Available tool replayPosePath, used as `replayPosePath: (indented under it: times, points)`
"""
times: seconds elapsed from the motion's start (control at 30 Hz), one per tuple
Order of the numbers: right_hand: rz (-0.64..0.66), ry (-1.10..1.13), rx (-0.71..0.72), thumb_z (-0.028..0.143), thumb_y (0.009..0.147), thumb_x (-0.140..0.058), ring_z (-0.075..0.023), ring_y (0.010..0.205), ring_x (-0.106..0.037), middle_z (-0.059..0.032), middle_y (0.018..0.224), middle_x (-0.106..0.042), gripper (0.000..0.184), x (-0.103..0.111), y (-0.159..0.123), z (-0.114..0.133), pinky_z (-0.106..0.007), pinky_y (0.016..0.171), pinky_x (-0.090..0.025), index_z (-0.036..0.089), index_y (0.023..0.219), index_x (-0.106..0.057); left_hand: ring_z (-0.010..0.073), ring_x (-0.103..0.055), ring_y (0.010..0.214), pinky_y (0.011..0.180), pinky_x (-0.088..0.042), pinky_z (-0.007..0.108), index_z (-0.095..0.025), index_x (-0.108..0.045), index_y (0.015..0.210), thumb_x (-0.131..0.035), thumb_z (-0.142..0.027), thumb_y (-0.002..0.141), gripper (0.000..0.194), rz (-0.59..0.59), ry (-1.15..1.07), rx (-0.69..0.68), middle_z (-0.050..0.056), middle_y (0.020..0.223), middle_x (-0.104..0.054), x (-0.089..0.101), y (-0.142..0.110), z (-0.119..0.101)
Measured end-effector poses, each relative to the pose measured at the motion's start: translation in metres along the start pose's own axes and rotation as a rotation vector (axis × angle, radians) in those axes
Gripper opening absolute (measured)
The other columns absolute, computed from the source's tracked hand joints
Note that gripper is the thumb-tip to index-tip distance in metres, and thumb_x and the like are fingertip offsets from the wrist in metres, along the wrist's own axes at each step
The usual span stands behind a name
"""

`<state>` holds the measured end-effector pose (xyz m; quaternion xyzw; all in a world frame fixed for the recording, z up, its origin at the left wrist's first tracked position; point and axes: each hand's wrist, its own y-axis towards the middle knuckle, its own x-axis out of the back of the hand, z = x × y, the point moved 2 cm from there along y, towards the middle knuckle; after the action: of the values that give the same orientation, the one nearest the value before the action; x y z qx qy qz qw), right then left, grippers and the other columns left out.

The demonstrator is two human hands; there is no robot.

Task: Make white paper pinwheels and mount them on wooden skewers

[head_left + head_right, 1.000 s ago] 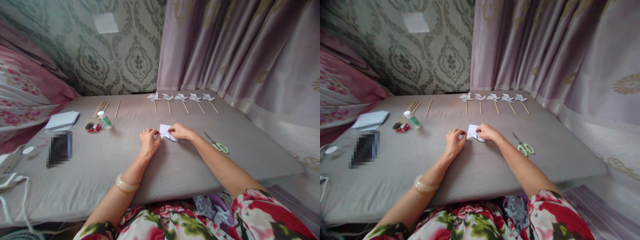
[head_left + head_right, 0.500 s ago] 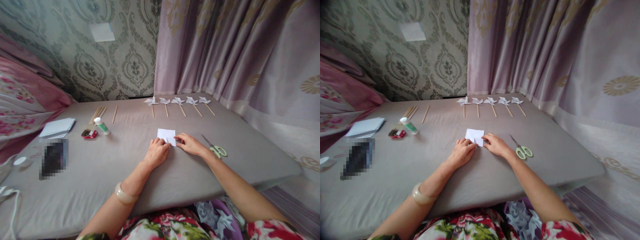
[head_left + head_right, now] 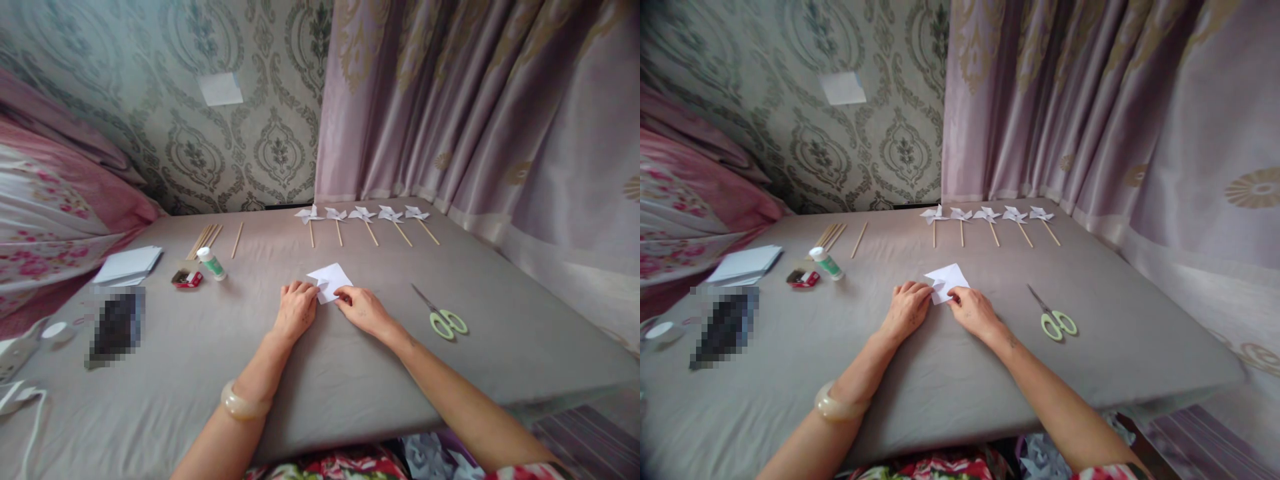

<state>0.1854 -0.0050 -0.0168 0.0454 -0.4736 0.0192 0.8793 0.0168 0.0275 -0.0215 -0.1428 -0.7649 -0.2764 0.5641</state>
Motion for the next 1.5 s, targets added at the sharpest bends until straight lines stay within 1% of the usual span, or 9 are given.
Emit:
replayPosePath:
  times: [0.07, 0.17, 0.43, 0.7, 0.97, 1.13, 1.27, 1.4, 1.5]
  points:
    - [-0.068, -0.045, -0.002, 0.022, 0.086, -0.058, -0.0178, 0.093, -0.063, -0.0065, 0.099, -0.070, 0.021, -0.001, 0.003, 0.000, -0.028, 0.083, -0.045, 0.018, 0.103, -0.068, 0.0231, -0.054, 0.103, 0.084, -0.036, 0.037, -0.024, -0.065, 0.111, -0.040, -0.022, 0.092, 0.031, 0.004, 0.016, 0.001, 0.007, 0.111, -0.067, -0.002, 0.000, 0.001]
    - [-0.130, -0.073, 0.098, 0.020, 0.083, -0.063, -0.0195, 0.103, -0.058, -0.0073, 0.105, -0.067, 0.017, -0.007, 0.008, 0.002, -0.029, 0.091, -0.043, 0.018, 0.099, -0.068, 0.0230, -0.054, 0.103, 0.084, -0.036, 0.037, -0.025, -0.065, 0.111, -0.041, -0.021, 0.092, 0.031, 0.016, 0.013, -0.006, 0.007, 0.111, -0.066, -0.004, 0.000, 0.000]
    - [-0.097, -0.125, 0.153, 0.025, 0.083, -0.066, -0.0212, 0.099, -0.059, -0.0054, 0.103, -0.069, 0.015, -0.017, 0.010, 0.001, -0.029, 0.083, -0.045, 0.019, 0.098, -0.067, 0.0220, -0.055, 0.100, 0.084, -0.035, 0.037, -0.024, -0.067, 0.106, -0.042, -0.019, 0.092, 0.030, 0.050, -0.039, -0.015, 0.005, 0.109, -0.067, -0.005, 0.001, 0.000]
    - [-0.099, -0.319, 0.308, 0.025, 0.093, -0.052, -0.0208, 0.094, -0.058, -0.0065, 0.099, -0.069, 0.018, -0.016, 0.001, 0.006, -0.030, 0.082, -0.043, 0.019, 0.092, -0.069, 0.0216, -0.055, 0.100, 0.082, -0.035, 0.037, -0.024, -0.067, 0.104, -0.042, -0.017, 0.091, 0.029, 0.036, -0.033, -0.018, 0.005, 0.110, -0.066, -0.008, 0.000, 0.000]
    - [-0.150, -0.232, 0.270, 0.024, 0.094, -0.050, -0.0205, 0.092, -0.058, -0.0073, 0.096, -0.069, 0.020, -0.018, 0.002, 0.004, -0.030, 0.082, -0.043, 0.018, 0.091, -0.069, 0.0213, -0.055, 0.099, 0.083, -0.035, 0.037, -0.025, -0.067, 0.106, -0.042, -0.016, 0.090, 0.030, 0.029, -0.037, -0.014, 0.004, 0.111, -0.065, -0.011, 0.000, 0.001]
    - [-0.195, -0.079, 0.149, 0.021, 0.092, -0.052, -0.0185, 0.091, -0.060, -0.0062, 0.094, -0.069, 0.016, -0.019, 0.007, -0.002, -0.027, 0.081, -0.042, 0.018, 0.087, -0.068, 0.0218, -0.053, 0.099, 0.084, -0.036, 0.037, -0.025, -0.066, 0.108, -0.042, -0.018, 0.091, 0.030, 0.027, -0.016, -0.004, 0.007, 0.109, -0.063, -0.013, 0.000, 0.002]
    - [-0.160, -0.029, 0.047, 0.020, 0.090, -0.053, -0.0171, 0.086, -0.061, -0.0062, 0.093, -0.070, 0.016, -0.017, 0.014, -0.004, -0.026, 0.078, -0.042, 0.018, 0.084, -0.068, 0.0245, -0.049, 0.102, 0.083, -0.037, 0.038, -0.026, -0.068, 0.102, -0.043, -0.024, 0.092, 0.027, -0.019, 0.039, -0.004, 0.009, 0.112, -0.057, -0.011, 0.000, -0.001]
    - [-0.113, -0.041, -0.013, 0.022, 0.089, -0.053, -0.0163, 0.083, -0.062, -0.0071, 0.092, -0.070, 0.017, -0.013, 0.022, -0.005, -0.025, 0.076, -0.042, 0.017, 0.084, -0.069, 0.0259, -0.046, 0.105, 0.084, -0.037, 0.039, -0.023, -0.068, 0.098, -0.043, -0.027, 0.093, 0.026, -0.086, 0.079, -0.052, 0.010, 0.118, -0.055, -0.005, 0.000, -0.007]
    - [-0.105, -0.058, -0.028, 0.023, 0.089, -0.053, -0.0164, 0.082, -0.062, -0.0076, 0.090, -0.071, 0.017, -0.013, 0.026, -0.006, -0.024, 0.074, -0.042, 0.016, 0.086, -0.069, 0.0247, -0.047, 0.105, 0.085, -0.037, 0.039, -0.020, -0.065, 0.097, -0.041, -0.024, 0.093, 0.024, -0.088, 0.094, -0.145, 0.009, 0.113, -0.059, -0.006, 0.002, -0.013]
